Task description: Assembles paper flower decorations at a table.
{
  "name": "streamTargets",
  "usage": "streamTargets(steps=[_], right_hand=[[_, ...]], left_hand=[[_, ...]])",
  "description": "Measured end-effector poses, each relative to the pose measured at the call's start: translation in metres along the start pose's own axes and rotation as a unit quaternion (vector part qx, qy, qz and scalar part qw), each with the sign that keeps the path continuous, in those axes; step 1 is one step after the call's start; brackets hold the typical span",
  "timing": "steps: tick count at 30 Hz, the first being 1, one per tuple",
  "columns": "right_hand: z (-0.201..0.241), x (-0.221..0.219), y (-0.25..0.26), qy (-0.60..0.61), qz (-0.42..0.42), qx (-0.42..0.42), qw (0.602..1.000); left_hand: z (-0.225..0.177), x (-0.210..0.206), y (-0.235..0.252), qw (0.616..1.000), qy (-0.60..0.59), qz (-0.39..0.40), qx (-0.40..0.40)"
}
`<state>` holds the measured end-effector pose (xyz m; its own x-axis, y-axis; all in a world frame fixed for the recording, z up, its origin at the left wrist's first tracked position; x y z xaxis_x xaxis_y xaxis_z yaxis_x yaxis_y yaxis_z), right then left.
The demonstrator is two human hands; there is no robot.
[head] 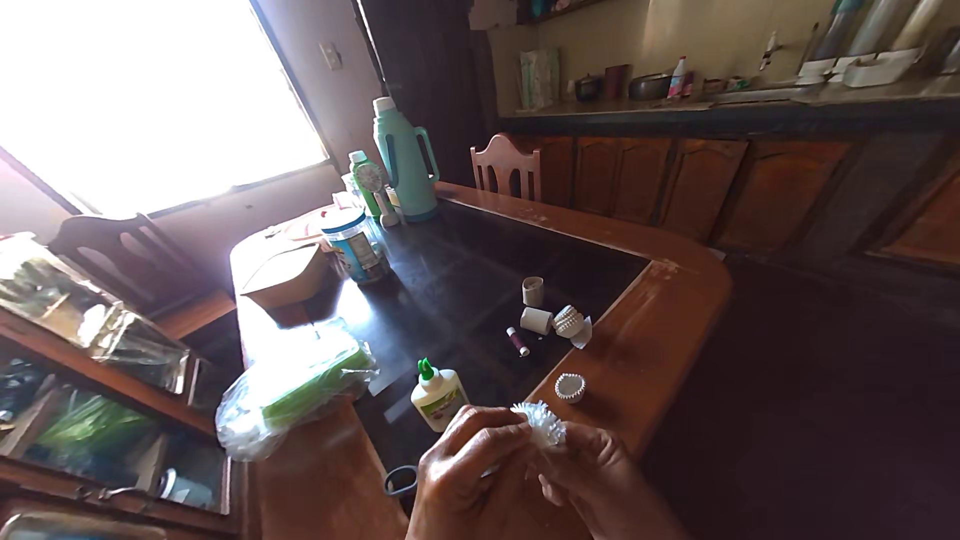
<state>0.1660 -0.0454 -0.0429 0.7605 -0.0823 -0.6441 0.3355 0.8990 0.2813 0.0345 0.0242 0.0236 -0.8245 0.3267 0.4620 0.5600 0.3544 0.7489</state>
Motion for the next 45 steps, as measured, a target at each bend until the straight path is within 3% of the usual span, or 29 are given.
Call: streamTargets(steps=[12,18,22,24,35,45], right_hand=[[0.003,0.002,0.002,-0.016,0.0,0.051,0.999],[0.004,0.01,-0.003,-0.142,-0.014,0.141,0.98],[0.004,0.015,-0.003,-0.151,-0.034,0.183,0.971],[0.006,0.018,0.0,-0.156,-0.031,0.193,0.968],[0.015,0.014,0.0,-0.192,-0.025,0.215,0.957],[0.008,0.016,-0.005,-0.163,-0.01,0.197,0.967]], left_hand=[[-0.003,-0.004,-0.002,1.0,-0.016,-0.016,-0.007],[0.008,0.001,-0.001,0.991,-0.112,0.061,0.04],[-0.003,-0.005,-0.003,0.999,-0.038,-0.034,-0.013],[-0.005,-0.009,-0.004,0.999,-0.013,-0.036,-0.03],[-0.003,-0.015,-0.006,0.998,-0.021,-0.038,-0.035],[0.007,-0.015,-0.007,0.982,-0.176,-0.026,0.055]])
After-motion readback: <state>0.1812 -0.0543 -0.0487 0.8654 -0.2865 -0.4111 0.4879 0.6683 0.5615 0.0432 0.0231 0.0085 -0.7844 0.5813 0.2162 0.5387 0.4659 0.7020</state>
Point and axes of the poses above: each hand's wrist, its own y-axis towards the middle knuckle, its own x-axis out of the back of the hand, z = x × y, the point moved 4 cm from there along y, towards the middle knuckle, and after that the axes turned 3 degrees about x, right-handed, at the moved point
